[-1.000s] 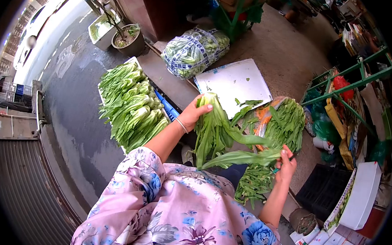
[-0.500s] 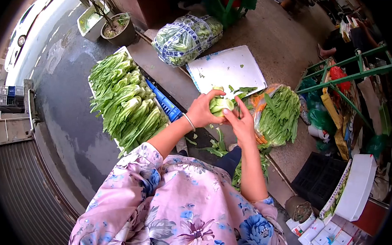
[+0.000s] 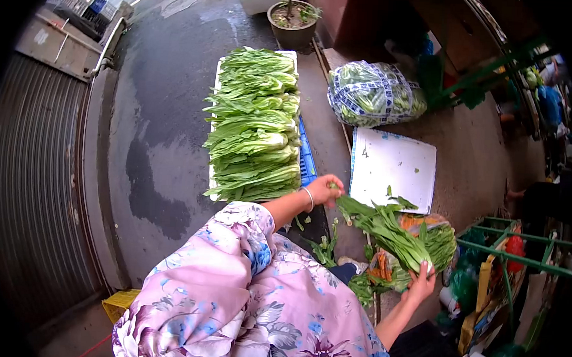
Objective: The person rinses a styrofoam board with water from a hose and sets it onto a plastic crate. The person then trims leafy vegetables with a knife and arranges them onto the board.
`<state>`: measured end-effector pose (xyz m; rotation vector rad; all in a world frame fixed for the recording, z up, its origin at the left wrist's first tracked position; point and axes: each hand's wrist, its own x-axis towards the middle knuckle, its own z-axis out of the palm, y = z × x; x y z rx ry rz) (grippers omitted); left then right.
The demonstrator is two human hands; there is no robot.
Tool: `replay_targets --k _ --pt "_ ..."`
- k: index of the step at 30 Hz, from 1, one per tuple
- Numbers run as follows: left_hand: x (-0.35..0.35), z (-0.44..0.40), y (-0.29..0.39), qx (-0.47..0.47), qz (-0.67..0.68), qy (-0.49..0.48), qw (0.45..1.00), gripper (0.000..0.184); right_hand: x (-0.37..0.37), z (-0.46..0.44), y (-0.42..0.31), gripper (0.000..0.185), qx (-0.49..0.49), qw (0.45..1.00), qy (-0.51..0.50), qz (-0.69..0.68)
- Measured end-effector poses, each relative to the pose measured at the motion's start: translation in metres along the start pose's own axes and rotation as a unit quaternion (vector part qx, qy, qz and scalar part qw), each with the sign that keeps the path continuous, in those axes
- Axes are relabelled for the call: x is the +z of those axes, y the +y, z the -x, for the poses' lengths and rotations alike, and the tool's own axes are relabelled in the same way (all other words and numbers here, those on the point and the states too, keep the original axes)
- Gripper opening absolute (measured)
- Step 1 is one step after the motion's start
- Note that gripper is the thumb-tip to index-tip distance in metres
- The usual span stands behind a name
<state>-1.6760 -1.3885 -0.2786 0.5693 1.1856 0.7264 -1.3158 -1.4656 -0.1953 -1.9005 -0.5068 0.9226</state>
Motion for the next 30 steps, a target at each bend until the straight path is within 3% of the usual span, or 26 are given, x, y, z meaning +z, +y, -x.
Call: replay_targets --k 5,7,9,11,15,19,21,23,25,27,29,30 --pt "-0.018 0.029 -0.064 -0.139 -0.036 -0.03 0.989 0.023 0.013 -0.011 -0.025 0.039 -0.14 0.982 0.049 0.12" --pt "-0.024 0.051 -0.063 -0.141 -0.019 -0.077 0.987 0.037 0.038 -0.016 -0.039 0.036 -0.216 0.963 0.0 0.16" --pt "-0.034 0.059 -0.073 -0.159 0.023 -0.114 0.98 0.056 0.085 -0.014 -0.061 0.033 -0.226 0.967 -0.069 0.098" --pt "-0.044 0.07 -0.065 -0.166 -0.016 -0.071 0.984 0.056 0.15 0.017 -0.106 0.03 -0.118 0.981 -0.15 0.039" --pt "-0.082 0.078 -0.101 -0.163 0.041 -0.002 0.986 0.051 0.298 0.042 -0.137 0.03 -0.078 0.932 -0.328 -0.131" --pt "-0.125 0.11 -0.138 -0.163 0.135 0.125 0.969 0.043 0.47 0.049 -0.126 0.033 0.017 0.82 -0.533 -0.207" --pt "-0.137 0.128 -0.165 -0.162 0.19 0.186 0.95 0.041 0.556 0.05 -0.103 0.031 -0.002 0.759 -0.614 -0.215" --pt "-0.143 0.148 -0.204 -0.169 0.238 0.238 0.926 0.04 0.627 0.056 -0.075 0.033 0.011 0.735 -0.64 -0.224" --pt "-0.139 0.159 -0.236 -0.191 0.284 0.275 0.899 0.039 0.686 0.053 -0.035 0.035 -0.001 0.786 -0.604 -0.133" --pt "-0.132 0.167 -0.255 -0.223 0.301 0.287 0.882 0.035 0.738 0.025 0.032 0.038 -0.194 0.825 -0.528 0.061" --pt "-0.123 0.163 -0.268 -0.23 0.289 0.28 0.886 0.034 0.747 0.022 0.067 0.04 -0.324 0.812 -0.484 0.04" --pt "-0.123 0.16 -0.263 -0.218 0.285 0.289 0.888 0.033 0.742 0.021 0.069 0.043 -0.282 0.818 -0.499 0.053"
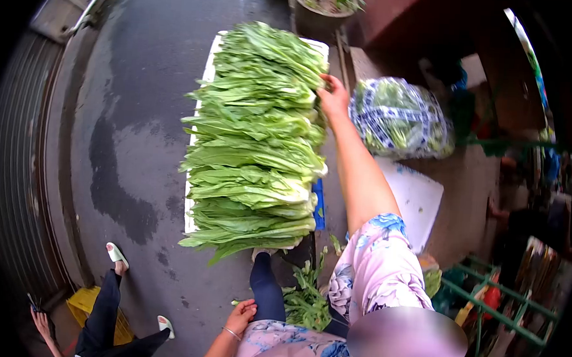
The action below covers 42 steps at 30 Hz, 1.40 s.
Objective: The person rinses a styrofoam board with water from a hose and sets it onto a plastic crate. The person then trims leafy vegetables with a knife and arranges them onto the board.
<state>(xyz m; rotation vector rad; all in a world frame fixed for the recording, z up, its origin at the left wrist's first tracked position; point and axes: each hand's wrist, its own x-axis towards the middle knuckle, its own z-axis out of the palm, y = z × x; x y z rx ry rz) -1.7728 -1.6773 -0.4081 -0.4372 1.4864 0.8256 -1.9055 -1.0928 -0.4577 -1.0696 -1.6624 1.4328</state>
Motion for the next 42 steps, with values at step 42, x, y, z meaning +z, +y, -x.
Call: replay_targets --k 42 --pt "0.491 -0.125 -0.275 -0.169 -0.52 -0.018 0.837 0.03 -0.986 0.552 0.454 0.083 0.601 0.713 0.271 0.239"
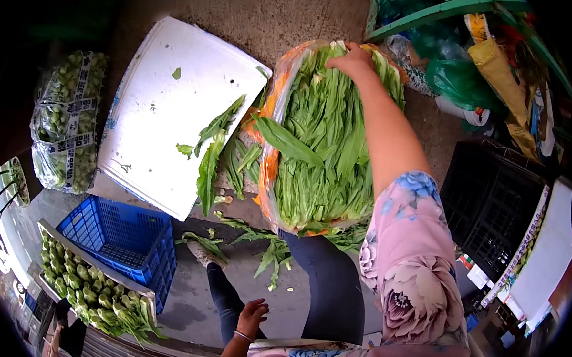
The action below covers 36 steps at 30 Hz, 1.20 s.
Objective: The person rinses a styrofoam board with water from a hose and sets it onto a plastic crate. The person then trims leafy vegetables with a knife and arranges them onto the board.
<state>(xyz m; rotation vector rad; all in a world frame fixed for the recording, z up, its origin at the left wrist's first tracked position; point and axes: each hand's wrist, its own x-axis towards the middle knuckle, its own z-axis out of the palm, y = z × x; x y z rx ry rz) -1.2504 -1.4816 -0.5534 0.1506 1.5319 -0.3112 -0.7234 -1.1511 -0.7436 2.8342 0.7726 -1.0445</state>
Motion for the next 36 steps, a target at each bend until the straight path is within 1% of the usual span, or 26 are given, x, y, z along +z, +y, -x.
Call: replay_targets --k 1,3,5,7,9,11,12,13,15,17,18,19,21,22,23,24,25,26,27,28,29,31,32,33,35,36 --pt "0.0 0.004 0.004 0.003 -0.002 0.0 1.0 0.03 -0.015 0.022 -0.007 0.083 0.0 1.0 0.002 -0.003" --pt "-0.002 0.015 0.012 0.035 -0.026 0.009 0.999 0.03 -0.042 0.08 -0.018 0.07 -0.046 0.993 0.052 -0.096" --pt "0.0 0.022 0.032 0.049 -0.046 0.012 0.998 0.028 -0.05 0.132 -0.004 0.059 -0.184 0.955 0.183 -0.143" --pt "-0.002 0.027 0.058 0.129 -0.123 0.003 0.984 0.027 -0.061 0.203 0.01 0.055 -0.281 0.91 0.235 -0.195" --pt "-0.012 0.017 0.074 0.289 -0.144 -0.008 0.946 0.033 -0.073 0.285 0.021 0.054 -0.385 0.847 0.296 -0.215" --pt "0.009 0.078 0.141 0.425 -0.278 0.038 0.861 0.052 -0.087 0.368 0.025 0.056 -0.438 0.826 0.265 -0.234" --pt "0.019 0.116 0.17 0.529 -0.34 0.047 0.776 0.068 -0.09 0.407 0.027 0.056 -0.452 0.832 0.211 -0.242" --pt "0.025 0.151 0.191 0.624 -0.393 0.058 0.673 0.084 -0.093 0.444 0.025 0.055 -0.47 0.832 0.157 -0.25" --pt "0.015 0.203 0.204 0.654 -0.448 -0.024 0.609 0.108 -0.095 0.519 0.007 0.056 -0.458 0.817 0.084 -0.34" --pt "-0.007 0.23 0.192 0.649 -0.452 -0.111 0.602 0.114 -0.095 0.585 -0.013 0.058 -0.452 0.78 0.019 -0.432" --pt "-0.025 0.244 0.182 0.606 -0.455 -0.181 0.627 0.116 -0.09 0.613 -0.022 0.057 -0.461 0.763 -0.012 -0.452" --pt "-0.04 0.265 0.165 0.467 -0.327 -0.335 0.75 0.11 -0.086 0.64 -0.033 0.057 -0.454 0.741 -0.008 -0.495" --pt "-0.082 0.283 0.141 0.523 -0.333 -0.328 0.713 0.101 -0.084 0.679 -0.049 0.061 -0.464 0.74 -0.037 -0.486" --pt "-0.098 0.302 0.128 0.552 -0.321 -0.288 0.714 0.091 -0.089 0.7 -0.057 0.067 -0.479 0.748 -0.046 -0.457" --pt "-0.115 0.315 0.12 0.585 -0.351 -0.246 0.689 0.085 -0.099 0.72 -0.064 0.067 -0.479 0.766 -0.041 -0.426" --pt "-0.132 0.316 0.111 0.627 -0.408 -0.163 0.643 0.08 -0.1 0.734 -0.067 0.055 -0.471 0.779 0.023 -0.413" --pt "-0.147 0.325 0.104 0.648 -0.408 -0.091 0.637 0.077 -0.09 0.745 -0.069 0.038 -0.42 0.778 0.048 -0.465" --pt "-0.163 0.334 0.096 0.661 -0.406 -0.019 0.631 0.074 -0.078 0.763 -0.07 0.027 -0.273 0.785 0.004 -0.556" --pt "-0.178 0.351 0.088 0.656 -0.347 0.037 0.669 0.073 -0.079 0.776 -0.074 0.027 -0.18 0.792 -0.053 -0.581" --pt "-0.191 0.356 0.086 0.67 -0.341 0.078 0.655 0.072 -0.081 0.785 -0.077 0.036 -0.158 0.845 -0.052 -0.509" --pt "-0.204 0.369 0.079 0.675 -0.338 0.109 0.647 0.07 -0.072 0.793 -0.076 0.04 -0.169 0.839 -0.097 -0.509" --pt "-0.227 0.395 0.066 0.686 -0.368 0.181 0.601 0.068 -0.063 0.828 -0.09 0.039 -0.199 0.779 -0.22 -0.553" --pt "-0.239 0.404 0.061 0.687 -0.373 0.198 0.592 0.067 -0.055 0.847 -0.102 0.04 -0.241 0.762 -0.217 -0.561" --pt "-0.249 0.411 0.056 0.687 -0.377 0.215 0.583 0.067 -0.049 0.86 -0.113 0.046 -0.314 0.754 -0.197 -0.543" --pt "-0.268 0.426 0.044 0.69 -0.364 0.23 0.581 0.067 -0.049 0.889 -0.131 0.053 -0.357 0.74 -0.195 -0.535" --pt "-0.277 0.432 0.038 0.695 -0.354 0.239 0.578 0.065 -0.048 0.901 -0.139 0.058 -0.358 0.729 -0.223 -0.54"
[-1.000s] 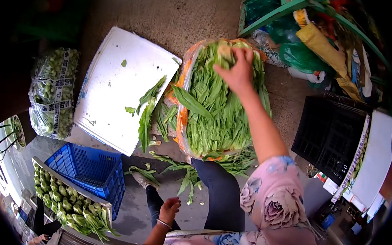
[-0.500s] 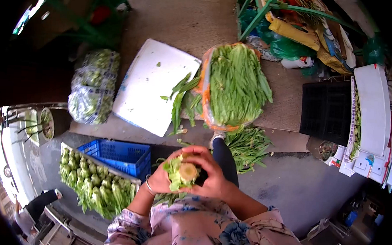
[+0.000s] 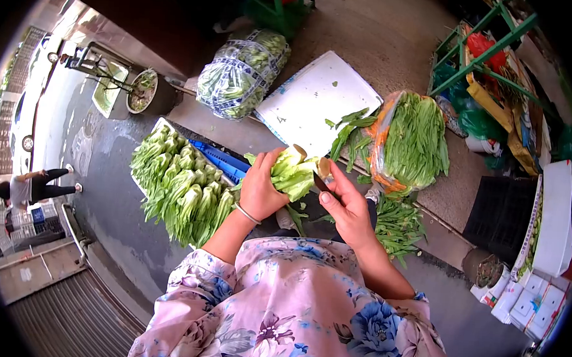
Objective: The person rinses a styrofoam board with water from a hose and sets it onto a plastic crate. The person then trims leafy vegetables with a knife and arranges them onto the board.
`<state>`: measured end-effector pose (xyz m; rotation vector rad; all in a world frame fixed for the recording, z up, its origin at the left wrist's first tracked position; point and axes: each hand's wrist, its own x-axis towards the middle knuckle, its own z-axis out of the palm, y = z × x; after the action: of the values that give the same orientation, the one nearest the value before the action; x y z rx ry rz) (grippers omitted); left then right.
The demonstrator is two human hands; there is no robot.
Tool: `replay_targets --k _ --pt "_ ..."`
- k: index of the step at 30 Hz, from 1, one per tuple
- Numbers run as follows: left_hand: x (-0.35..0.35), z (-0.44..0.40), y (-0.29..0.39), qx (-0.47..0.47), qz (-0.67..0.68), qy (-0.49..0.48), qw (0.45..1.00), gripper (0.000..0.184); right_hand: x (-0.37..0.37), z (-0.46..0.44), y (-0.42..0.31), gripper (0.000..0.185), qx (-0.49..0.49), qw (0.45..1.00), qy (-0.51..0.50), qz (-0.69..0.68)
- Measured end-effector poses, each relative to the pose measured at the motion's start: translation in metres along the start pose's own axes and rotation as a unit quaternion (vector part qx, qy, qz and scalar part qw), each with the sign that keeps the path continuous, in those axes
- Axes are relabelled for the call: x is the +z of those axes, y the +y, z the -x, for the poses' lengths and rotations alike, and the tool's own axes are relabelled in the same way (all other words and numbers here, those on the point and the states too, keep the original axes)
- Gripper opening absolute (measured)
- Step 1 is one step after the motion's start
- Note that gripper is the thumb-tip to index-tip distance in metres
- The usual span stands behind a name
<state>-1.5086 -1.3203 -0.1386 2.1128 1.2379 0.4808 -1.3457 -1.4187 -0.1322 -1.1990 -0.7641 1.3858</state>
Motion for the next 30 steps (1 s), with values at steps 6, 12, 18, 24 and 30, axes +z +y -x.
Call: replay_targets --k 6,12,18,24,30 --pt "-0.029 0.039 -0.003 -0.024 0.038 0.009 0.999 0.065 0.046 0.004 0.002 0.057 -0.077 0.997 -0.012 0.027" --pt "-0.041 0.059 -0.019 -0.023 0.102 -0.029 0.994 0.073 0.054 0.012 -0.003 0.037 -0.151 0.975 -0.009 0.165" --pt "-0.06 0.073 -0.032 -0.047 0.284 -0.17 0.943 0.081 0.051 0.024 0.008 0.035 0.019 0.994 -0.064 -0.084" --pt "-0.085 0.087 -0.054 -0.12 0.517 -0.241 0.813 0.083 0.068 0.034 0.001 0.034 0.161 0.966 0.023 -0.201" --pt "-0.047 0.1 -0.111 -0.127 0.763 -0.157 0.613 0.077 0.034 0.025 0.04 0.039 0.152 0.982 0.11 -0.003"
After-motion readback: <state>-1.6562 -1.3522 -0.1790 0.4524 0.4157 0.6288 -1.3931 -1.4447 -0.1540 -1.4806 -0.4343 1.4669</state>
